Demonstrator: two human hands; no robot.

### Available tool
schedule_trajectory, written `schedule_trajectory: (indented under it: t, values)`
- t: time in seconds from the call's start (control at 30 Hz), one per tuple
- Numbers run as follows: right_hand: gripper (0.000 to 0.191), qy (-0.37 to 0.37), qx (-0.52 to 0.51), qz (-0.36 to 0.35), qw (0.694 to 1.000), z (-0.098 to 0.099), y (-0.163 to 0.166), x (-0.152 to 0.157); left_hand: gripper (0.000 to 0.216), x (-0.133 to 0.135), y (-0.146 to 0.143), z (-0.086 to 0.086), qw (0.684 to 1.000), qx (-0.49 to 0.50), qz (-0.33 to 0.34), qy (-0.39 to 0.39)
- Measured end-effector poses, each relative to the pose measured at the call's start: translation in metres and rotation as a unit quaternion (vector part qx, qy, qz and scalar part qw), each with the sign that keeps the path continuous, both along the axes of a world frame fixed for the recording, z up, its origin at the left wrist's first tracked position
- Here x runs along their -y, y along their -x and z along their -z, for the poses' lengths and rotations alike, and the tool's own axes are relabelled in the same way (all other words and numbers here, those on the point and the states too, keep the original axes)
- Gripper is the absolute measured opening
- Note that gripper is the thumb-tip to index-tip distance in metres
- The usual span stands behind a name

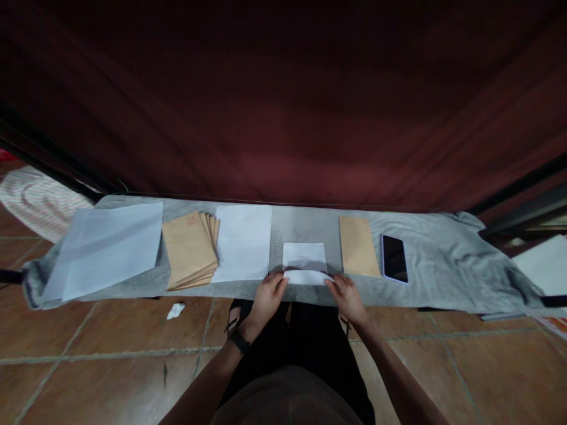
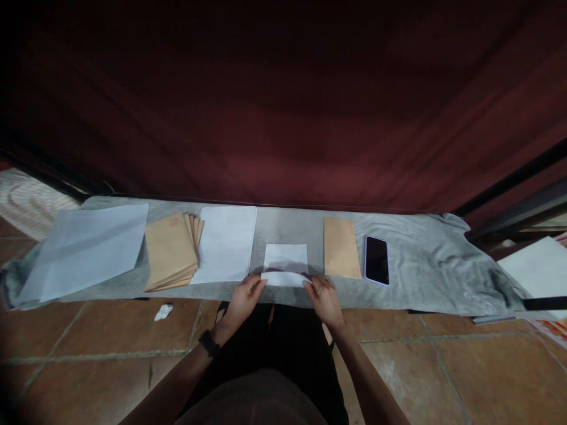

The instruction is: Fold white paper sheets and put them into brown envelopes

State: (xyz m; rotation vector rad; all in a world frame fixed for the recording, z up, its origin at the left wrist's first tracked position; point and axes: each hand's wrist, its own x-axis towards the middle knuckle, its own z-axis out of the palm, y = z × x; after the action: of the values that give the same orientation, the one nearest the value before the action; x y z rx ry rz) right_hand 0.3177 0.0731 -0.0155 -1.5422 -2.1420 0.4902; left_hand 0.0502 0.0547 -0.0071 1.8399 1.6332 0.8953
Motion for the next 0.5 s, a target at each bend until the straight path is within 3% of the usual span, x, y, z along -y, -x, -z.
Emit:
schedule_trajectory:
  t: [0.2,0.33,0.5]
  values:
    - [0.032,0.092,0.124,0.108,0.982,-0.011,0.022,-0.026,0.023,-0.020,-0.019,-0.014,0.986,-0.112,-0.104,0.063]
    - [0.031,0.108,0.176,0.131,0.970,-0.017,0.032,-0.037,0.028,-0.031,-0.027,-0.023,0.959,-0.243,-0.109,0.099]
    - [0.032,0.084,0.216,0.155,0.960,-0.018,0.044,-0.041,0.032,-0.037,-0.034,-0.030,0.942,-0.299,-0.111,0.106]
